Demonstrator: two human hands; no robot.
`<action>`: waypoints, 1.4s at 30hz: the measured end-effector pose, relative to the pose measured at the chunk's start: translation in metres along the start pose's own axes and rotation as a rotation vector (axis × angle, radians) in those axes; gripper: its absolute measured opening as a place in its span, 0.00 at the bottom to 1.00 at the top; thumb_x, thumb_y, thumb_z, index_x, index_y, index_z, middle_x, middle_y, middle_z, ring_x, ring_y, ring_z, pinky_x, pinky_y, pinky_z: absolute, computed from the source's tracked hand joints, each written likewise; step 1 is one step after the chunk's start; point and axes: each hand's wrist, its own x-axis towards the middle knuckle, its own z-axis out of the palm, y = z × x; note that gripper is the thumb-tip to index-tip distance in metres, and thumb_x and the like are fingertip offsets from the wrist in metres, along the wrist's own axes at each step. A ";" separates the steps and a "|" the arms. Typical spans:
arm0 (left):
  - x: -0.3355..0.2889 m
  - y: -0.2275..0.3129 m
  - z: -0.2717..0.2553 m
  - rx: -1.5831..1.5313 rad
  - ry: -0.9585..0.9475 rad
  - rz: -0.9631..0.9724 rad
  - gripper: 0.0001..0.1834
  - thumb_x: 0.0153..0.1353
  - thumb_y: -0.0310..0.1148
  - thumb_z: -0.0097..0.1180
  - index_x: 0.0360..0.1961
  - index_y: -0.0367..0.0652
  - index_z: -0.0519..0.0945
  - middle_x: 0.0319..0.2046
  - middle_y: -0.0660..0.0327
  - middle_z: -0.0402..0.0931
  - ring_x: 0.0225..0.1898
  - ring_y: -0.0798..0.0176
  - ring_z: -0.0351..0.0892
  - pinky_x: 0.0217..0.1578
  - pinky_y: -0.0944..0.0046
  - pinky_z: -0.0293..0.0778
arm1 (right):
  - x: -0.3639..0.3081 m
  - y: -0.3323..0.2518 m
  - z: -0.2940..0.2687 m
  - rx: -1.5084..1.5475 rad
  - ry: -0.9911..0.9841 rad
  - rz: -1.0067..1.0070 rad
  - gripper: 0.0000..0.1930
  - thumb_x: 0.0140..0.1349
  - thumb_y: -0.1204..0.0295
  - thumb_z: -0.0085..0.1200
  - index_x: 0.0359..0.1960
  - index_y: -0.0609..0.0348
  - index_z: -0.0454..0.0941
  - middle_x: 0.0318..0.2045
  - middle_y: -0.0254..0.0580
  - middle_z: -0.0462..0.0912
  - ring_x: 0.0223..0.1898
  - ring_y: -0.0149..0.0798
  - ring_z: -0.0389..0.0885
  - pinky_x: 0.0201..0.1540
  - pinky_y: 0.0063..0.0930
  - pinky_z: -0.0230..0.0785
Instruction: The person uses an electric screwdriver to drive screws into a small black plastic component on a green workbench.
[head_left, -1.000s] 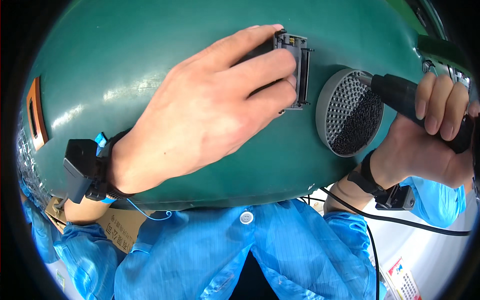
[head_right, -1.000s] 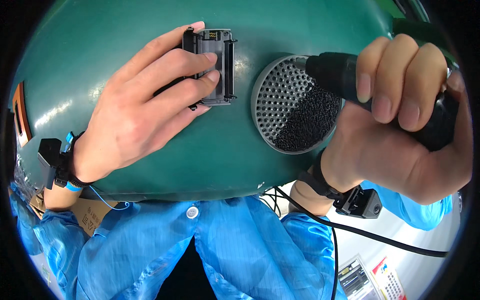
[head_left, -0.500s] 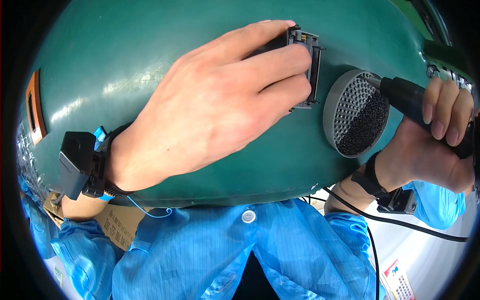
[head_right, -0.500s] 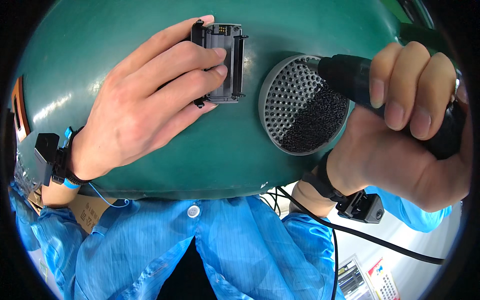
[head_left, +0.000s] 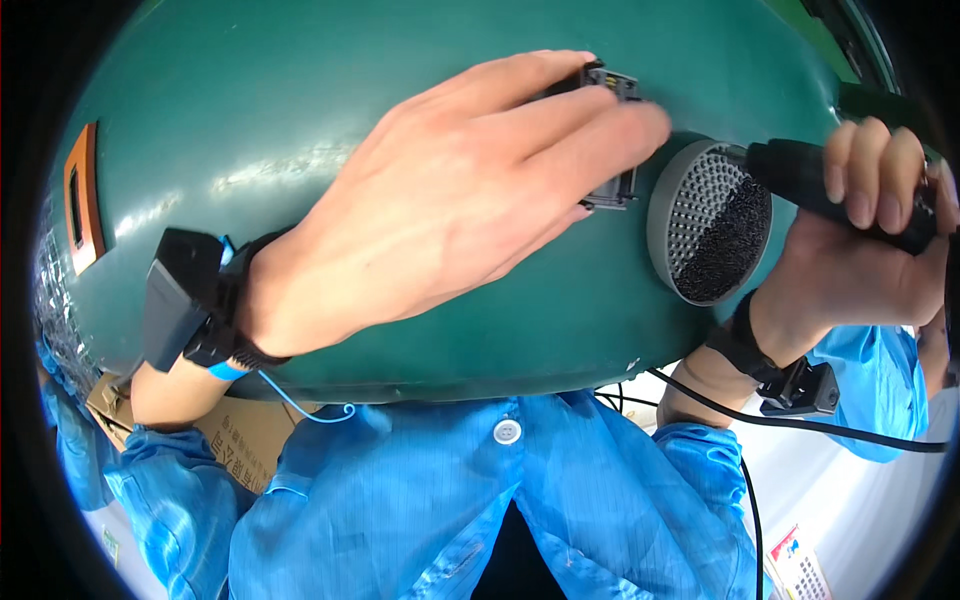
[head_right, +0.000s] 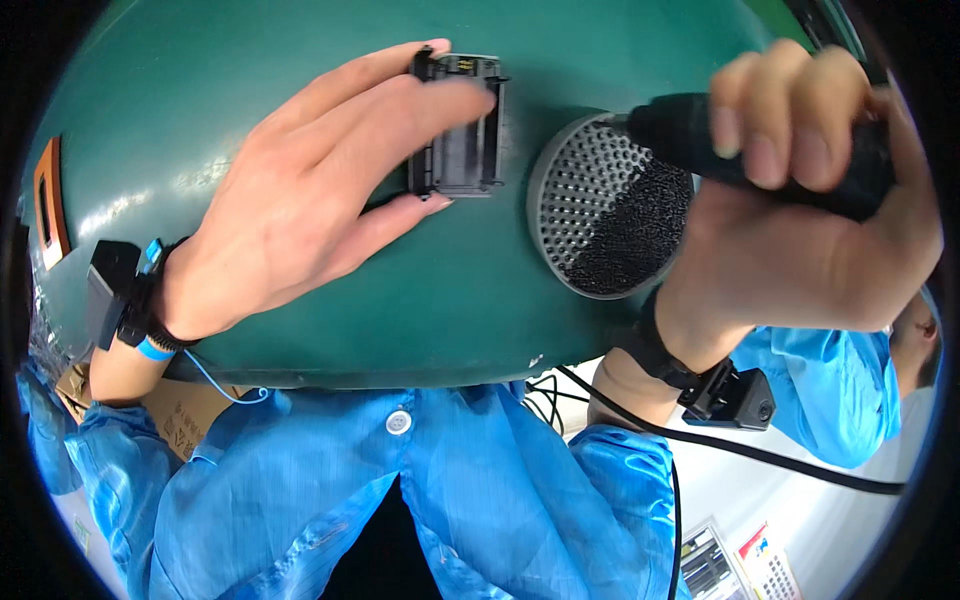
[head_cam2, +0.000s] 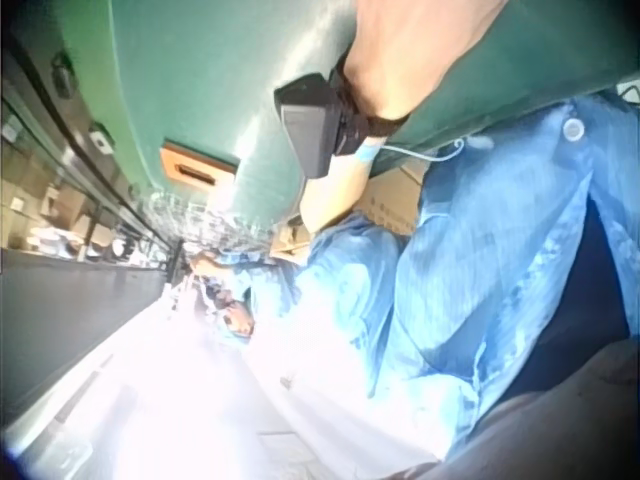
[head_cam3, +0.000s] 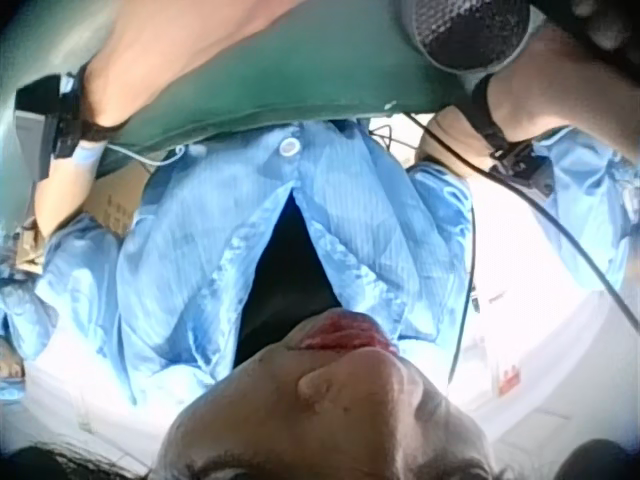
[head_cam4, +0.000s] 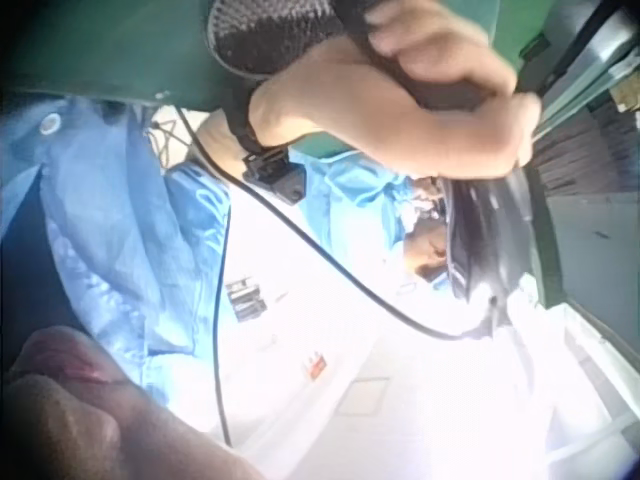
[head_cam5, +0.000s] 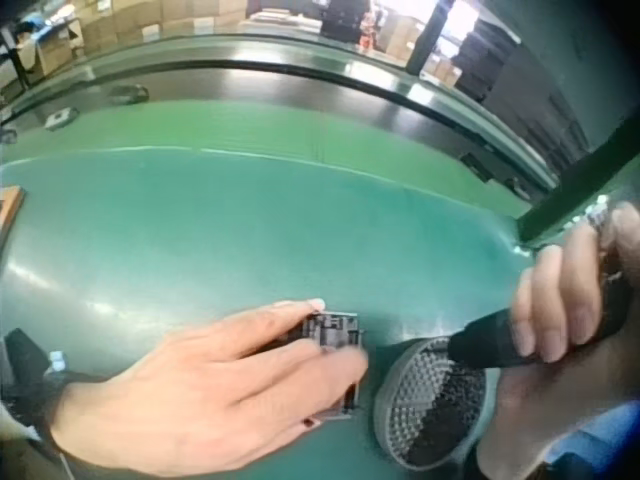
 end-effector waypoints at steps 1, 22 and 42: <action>-0.002 0.002 -0.001 -0.004 0.024 -0.032 0.32 0.45 0.26 0.73 0.56 0.40 0.79 0.54 0.56 0.80 0.63 0.43 0.76 0.62 0.49 0.76 | 0.008 -0.004 0.001 0.033 0.025 -0.015 0.19 0.72 0.61 0.42 0.20 0.52 0.65 0.11 0.35 0.66 0.08 0.32 0.63 0.07 0.28 0.59; -0.009 -0.012 0.016 -0.050 0.226 0.124 0.23 0.60 0.29 0.58 0.57 0.39 0.73 0.36 0.57 0.78 0.42 0.52 0.78 0.40 0.57 0.79 | -0.032 0.014 0.036 0.210 -0.219 0.124 0.15 0.72 0.64 0.46 0.25 0.52 0.62 0.13 0.35 0.66 0.10 0.31 0.63 0.11 0.28 0.59; -0.006 -0.013 0.021 -0.033 0.224 0.100 0.18 0.61 0.30 0.57 0.52 0.40 0.73 0.35 0.58 0.76 0.41 0.53 0.77 0.39 0.56 0.79 | -0.034 0.013 0.041 0.215 -0.244 0.142 0.13 0.72 0.67 0.50 0.33 0.53 0.59 0.15 0.36 0.67 0.13 0.30 0.63 0.16 0.28 0.60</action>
